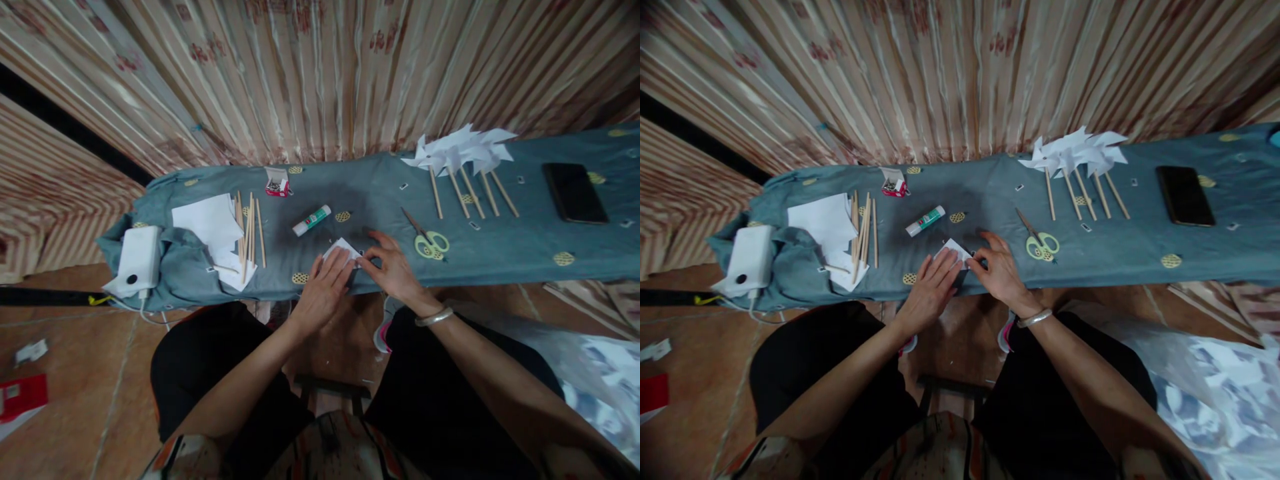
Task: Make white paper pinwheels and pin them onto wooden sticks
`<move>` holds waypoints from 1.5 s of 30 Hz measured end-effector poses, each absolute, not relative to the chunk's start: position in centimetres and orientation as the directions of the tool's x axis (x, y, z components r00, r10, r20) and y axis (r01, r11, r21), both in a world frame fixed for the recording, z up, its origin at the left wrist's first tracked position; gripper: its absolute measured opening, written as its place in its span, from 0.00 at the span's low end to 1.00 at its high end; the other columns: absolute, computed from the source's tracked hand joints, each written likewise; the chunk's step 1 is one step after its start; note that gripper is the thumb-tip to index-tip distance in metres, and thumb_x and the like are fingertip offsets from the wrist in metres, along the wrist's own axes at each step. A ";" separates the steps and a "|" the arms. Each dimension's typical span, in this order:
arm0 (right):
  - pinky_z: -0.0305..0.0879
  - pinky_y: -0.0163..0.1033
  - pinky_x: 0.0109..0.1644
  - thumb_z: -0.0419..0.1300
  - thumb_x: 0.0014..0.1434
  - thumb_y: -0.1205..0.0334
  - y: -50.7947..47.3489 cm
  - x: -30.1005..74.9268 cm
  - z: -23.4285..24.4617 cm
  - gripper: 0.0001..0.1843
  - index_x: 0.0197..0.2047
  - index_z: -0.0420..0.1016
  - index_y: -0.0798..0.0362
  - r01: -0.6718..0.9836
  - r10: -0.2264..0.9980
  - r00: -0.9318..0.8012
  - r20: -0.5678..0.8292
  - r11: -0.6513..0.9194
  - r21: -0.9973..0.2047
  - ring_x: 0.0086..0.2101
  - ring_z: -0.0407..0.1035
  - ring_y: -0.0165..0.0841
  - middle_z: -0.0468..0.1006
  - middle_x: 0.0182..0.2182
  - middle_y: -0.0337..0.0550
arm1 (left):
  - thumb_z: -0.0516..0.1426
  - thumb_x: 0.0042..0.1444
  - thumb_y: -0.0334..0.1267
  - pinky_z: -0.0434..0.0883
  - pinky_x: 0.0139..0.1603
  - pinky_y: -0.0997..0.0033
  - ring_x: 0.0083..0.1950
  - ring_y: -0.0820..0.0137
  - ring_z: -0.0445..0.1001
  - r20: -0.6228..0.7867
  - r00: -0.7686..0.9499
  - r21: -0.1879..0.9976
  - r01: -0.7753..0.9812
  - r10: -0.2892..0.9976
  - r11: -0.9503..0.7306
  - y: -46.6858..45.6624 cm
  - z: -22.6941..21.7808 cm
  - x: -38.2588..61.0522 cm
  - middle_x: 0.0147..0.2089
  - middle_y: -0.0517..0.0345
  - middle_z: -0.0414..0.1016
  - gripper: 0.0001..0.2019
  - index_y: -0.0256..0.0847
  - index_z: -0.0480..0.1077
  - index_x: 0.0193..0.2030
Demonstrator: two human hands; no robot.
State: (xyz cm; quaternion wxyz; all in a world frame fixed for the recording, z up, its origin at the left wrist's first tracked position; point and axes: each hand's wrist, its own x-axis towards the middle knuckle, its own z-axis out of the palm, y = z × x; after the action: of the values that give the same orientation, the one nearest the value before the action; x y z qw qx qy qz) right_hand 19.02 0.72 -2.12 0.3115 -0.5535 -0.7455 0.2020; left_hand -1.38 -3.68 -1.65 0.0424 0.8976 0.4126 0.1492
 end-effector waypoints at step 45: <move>0.57 0.60 0.62 0.60 0.60 0.51 0.0 18.2 -3.0 0.11 0.35 0.71 0.50 0.751 0.961 -0.171 0.218 0.271 -0.603 0.65 0.55 0.52 0.66 0.62 0.58 | 0.51 0.65 0.41 0.48 0.73 0.46 0.75 0.56 0.50 0.100 0.604 0.140 0.778 0.790 -0.613 -4.0 -2.2 -1.1 0.73 0.38 0.54 0.30 0.29 0.52 0.70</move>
State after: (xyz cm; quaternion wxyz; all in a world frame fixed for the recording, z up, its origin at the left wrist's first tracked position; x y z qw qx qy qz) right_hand 18.18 0.01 -2.98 0.2882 -0.5756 -0.7432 0.1823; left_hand -1.07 -4.02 -2.17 0.0410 0.8947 0.4382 0.0762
